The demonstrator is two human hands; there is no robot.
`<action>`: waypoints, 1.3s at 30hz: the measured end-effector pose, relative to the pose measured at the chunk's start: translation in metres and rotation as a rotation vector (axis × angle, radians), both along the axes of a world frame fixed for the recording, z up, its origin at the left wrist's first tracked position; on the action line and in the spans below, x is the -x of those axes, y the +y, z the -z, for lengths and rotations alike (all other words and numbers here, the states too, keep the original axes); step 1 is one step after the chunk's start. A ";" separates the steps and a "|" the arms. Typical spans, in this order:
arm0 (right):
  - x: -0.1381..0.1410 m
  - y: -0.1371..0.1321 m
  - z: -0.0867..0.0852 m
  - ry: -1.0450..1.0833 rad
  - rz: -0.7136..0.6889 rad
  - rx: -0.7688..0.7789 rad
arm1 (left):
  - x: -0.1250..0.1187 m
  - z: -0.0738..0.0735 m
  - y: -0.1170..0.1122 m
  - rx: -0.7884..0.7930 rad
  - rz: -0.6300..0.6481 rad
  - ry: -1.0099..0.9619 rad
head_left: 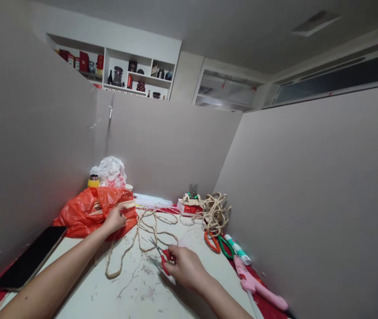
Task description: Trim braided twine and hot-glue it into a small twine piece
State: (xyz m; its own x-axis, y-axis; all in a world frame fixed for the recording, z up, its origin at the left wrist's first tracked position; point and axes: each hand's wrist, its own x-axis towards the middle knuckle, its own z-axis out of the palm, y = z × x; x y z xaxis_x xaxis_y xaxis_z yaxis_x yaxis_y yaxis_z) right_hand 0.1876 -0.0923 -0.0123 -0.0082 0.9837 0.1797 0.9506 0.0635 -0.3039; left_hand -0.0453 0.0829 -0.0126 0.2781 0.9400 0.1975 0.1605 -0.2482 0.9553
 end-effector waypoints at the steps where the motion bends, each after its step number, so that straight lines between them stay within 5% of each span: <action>1: -0.001 -0.003 0.001 -0.007 0.001 0.014 | 0.000 -0.008 0.000 0.032 -0.009 0.000; 10: 0.001 0.006 0.006 -0.022 -0.006 0.038 | 0.017 -0.112 -0.022 0.131 0.114 -0.331; 15: 0.018 0.018 0.010 0.003 -0.102 0.056 | 0.009 -0.142 -0.044 0.124 0.212 -0.455; 27: 0.040 0.049 0.012 0.279 -0.284 0.245 | -0.028 -0.168 -0.073 0.091 0.423 -0.543; 39: 0.052 0.066 0.020 0.773 -0.333 0.591 | -0.038 -0.137 -0.044 0.184 0.546 -0.712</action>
